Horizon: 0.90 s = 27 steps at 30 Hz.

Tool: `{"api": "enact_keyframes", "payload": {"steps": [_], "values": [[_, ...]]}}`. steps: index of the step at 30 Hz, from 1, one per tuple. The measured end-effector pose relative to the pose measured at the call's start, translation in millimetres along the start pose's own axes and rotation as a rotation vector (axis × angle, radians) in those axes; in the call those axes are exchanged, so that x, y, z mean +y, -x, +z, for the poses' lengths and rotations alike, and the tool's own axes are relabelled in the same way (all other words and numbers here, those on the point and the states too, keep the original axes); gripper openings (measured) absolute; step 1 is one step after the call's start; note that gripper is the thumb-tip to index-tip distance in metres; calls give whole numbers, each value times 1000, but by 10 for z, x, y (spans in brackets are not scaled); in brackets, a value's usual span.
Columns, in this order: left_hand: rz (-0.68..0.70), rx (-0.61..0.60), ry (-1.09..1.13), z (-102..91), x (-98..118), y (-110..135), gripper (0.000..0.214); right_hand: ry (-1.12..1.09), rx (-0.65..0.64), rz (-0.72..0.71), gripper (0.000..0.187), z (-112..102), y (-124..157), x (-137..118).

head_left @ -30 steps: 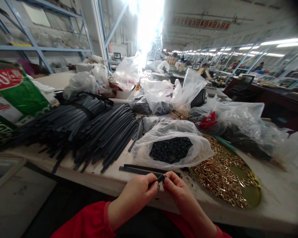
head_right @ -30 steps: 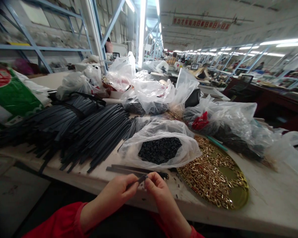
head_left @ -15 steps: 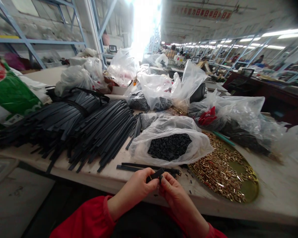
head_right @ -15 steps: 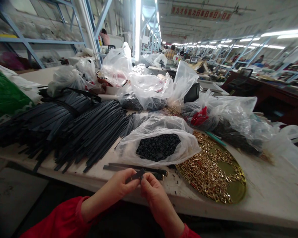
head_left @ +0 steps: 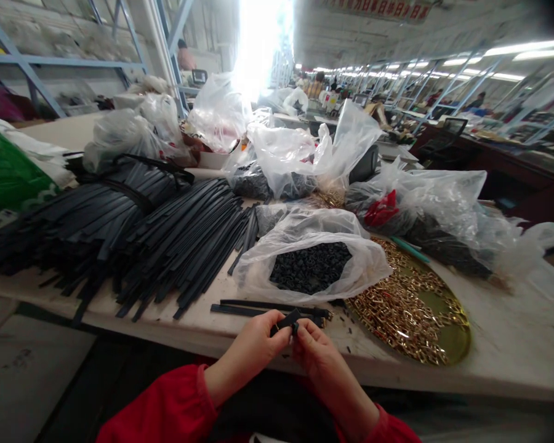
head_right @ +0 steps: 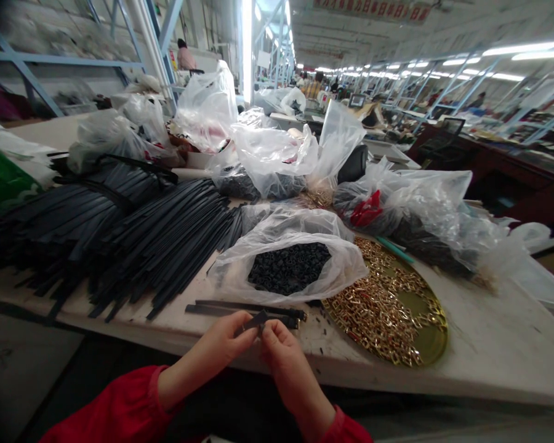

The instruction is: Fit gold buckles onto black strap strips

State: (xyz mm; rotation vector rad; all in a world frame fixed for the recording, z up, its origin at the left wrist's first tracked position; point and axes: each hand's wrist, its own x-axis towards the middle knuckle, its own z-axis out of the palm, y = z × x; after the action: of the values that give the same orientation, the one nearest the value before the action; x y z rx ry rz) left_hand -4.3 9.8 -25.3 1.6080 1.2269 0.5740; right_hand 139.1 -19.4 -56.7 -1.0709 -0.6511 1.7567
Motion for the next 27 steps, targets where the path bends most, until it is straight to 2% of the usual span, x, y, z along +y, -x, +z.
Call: {"api": "enact_keyframes", "payload": {"steps": [3,6,9,15,21,24,27], "values": [[37,-2,-74,-56,35,39,24,-229,5,85,25,6,-18,14],[54,-5,-163,-92,65,100,29,-283,6,71,25,20,-16,3],[68,-12,-220,-86,65,154,29,-206,-12,28,27,21,7,4],[101,-64,-337,-97,64,216,26,229,17,-177,25,-34,91,-26],[88,-192,-263,-81,163,129,30,140,3,-178,28,-32,122,-97],[56,-217,-259,-53,15,66,31,100,-5,-143,29,0,114,-116],[126,-182,-292,-17,-351,-45,29,75,61,-131,34,-27,49,-119]]}}
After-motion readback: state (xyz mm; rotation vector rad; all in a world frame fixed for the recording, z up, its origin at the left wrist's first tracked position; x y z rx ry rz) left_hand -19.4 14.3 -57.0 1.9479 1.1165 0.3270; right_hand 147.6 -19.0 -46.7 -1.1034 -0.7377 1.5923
